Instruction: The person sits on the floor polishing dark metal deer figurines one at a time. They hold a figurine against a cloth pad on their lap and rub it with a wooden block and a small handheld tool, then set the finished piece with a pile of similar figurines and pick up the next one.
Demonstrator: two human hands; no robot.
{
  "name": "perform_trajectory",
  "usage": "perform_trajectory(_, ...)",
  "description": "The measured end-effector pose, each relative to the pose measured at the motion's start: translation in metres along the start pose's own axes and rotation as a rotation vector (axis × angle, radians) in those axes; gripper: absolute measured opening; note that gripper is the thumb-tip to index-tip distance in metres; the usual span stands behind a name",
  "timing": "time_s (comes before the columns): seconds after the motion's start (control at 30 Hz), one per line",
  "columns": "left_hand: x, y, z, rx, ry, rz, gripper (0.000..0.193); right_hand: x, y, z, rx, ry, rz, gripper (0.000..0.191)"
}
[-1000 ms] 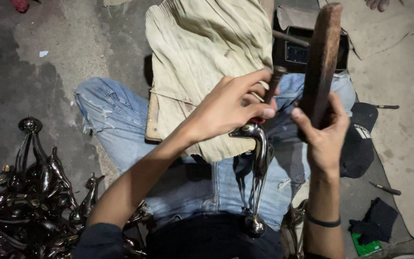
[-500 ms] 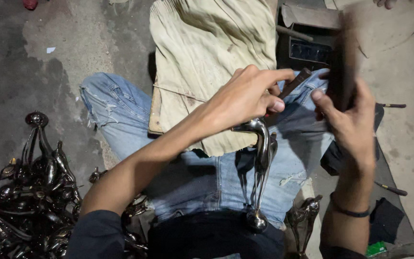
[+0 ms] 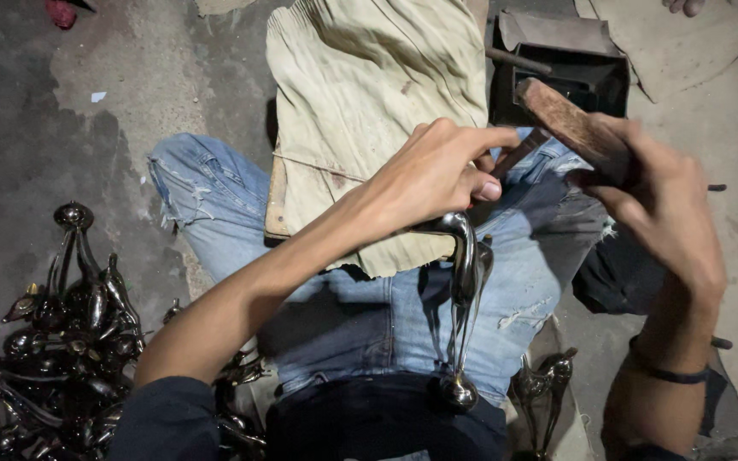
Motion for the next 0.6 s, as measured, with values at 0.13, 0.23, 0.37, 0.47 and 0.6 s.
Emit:
perform_trajectory(0.13, -0.004, 0.002, -0.001, -0.002, -0.063, 0.011, 0.053, -0.024, 0.0, -0.008, -0.103, -0.092, 0.326, 0.059)
perform_trajectory(0.23, 0.005, -0.001, 0.0, 0.028, 0.017, -0.038, 0.052, -0.017, -0.003, -0.009, -0.062, -0.024, 0.118, 0.064)
perform_trajectory(0.37, 0.014, -0.005, 0.003, 0.063, 0.096, -0.093, 0.052, -0.022, -0.008, -0.008, 0.019, -0.134, 0.072, 0.064)
perform_trajectory(0.47, 0.016, -0.007, 0.005, 0.068, 0.079, -0.105, 0.051, -0.022, 0.0, -0.009, -0.086, -0.11, 0.244, 0.066)
perform_trajectory(0.6, 0.02, -0.01, 0.006, 0.099, 0.056, -0.163, 0.051, -0.024, -0.012, -0.012, -0.014, -0.095, 0.09, 0.073)
Point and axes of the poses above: each hand's wrist, its own z-axis towards the middle knuckle, its own y-axis out of the back of the hand, x = y × z, the point moved 9 cm from there along z, towards the middle knuckle, and after that the axes turned 11 degrees about -z, right-handed, at the moved point
